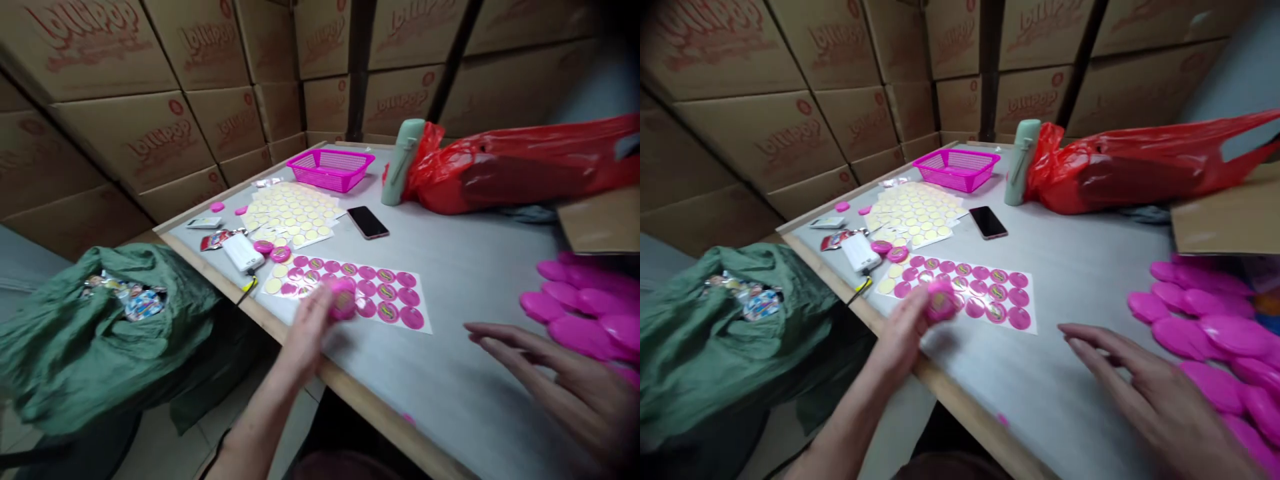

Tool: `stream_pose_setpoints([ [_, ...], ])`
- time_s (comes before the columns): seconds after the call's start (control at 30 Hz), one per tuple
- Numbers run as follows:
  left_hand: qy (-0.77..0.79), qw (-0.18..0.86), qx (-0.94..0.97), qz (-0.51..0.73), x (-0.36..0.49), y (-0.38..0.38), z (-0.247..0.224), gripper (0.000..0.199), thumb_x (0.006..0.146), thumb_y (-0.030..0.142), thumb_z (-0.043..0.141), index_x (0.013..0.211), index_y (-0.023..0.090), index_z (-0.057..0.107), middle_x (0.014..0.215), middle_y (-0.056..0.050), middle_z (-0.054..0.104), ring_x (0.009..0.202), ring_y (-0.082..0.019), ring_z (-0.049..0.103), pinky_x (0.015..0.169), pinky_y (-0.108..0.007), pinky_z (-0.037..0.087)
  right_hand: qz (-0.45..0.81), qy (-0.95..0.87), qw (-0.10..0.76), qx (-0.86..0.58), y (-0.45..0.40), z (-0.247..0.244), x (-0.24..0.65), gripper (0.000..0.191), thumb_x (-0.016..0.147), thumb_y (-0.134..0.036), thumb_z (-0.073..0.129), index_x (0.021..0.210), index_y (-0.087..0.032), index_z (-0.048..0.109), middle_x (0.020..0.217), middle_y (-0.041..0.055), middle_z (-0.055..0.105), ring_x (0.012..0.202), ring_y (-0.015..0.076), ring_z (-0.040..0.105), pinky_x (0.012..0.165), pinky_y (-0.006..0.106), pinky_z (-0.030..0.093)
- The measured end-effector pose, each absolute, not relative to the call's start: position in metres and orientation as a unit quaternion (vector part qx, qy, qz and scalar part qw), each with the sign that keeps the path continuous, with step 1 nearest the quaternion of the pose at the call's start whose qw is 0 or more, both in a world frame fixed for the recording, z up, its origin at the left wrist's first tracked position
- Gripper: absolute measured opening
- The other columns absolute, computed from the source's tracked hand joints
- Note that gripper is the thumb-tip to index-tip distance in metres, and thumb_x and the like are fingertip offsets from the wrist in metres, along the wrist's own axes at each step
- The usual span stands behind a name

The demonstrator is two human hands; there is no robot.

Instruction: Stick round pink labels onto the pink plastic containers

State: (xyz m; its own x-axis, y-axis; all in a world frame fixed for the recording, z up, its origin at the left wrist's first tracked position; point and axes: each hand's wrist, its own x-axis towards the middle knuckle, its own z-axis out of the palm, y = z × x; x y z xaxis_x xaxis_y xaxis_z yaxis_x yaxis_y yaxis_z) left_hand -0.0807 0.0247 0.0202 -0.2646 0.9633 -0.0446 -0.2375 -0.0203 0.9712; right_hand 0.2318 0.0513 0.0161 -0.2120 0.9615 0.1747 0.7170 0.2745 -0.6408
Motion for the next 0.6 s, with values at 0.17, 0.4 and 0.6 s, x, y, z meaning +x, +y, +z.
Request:
stream_pose_setpoints([
  [0.17,0.617,0.204,0.355,0.672,-0.2,0.082,0.018,0.052,0.097,0.058,0.039,0.124,0.018,0.059,0.116,-0.011,0.069,0.093,-0.02,0.069,0.079,-0.032,0.057,0.163,-0.87,0.131,-0.447,0.143,0.019,0.151,0.054,0.09,-0.062,0.049,0.124,-0.025,0.068,0.133,0.0114,0.068,0.124,0.035,0.061,0.105,0.051,0.046],
  [0.4,0.718,0.082,0.462,0.514,-0.247,0.126,0.011,0.023,0.091,0.034,0.055,0.1,0.019,0.071,0.101,-0.011,0.074,0.103,-0.028,0.066,0.094,-0.041,0.048,0.172,-0.877,0.096,-0.439,0.188,-0.003,0.105,0.053,0.066,-0.061,0.078,0.101,-0.022,0.07,0.114,0.0141,0.072,0.105,0.0394,0.066,0.084,0.051,0.053],
  [0.6,0.71,0.051,0.509,0.483,-0.21,0.113,0.015,0.038,0.09,0.03,0.058,0.126,0.02,0.062,0.144,-0.016,0.055,0.139,-0.032,0.043,0.114,-0.048,0.033,0.269,-0.799,0.166,-0.511,0.123,0.008,0.182,0.031,0.081,-0.055,0.072,0.084,-0.025,0.064,0.064,-0.001,0.069,0.052,0.0214,0.066,0.048,0.034,0.054],
])
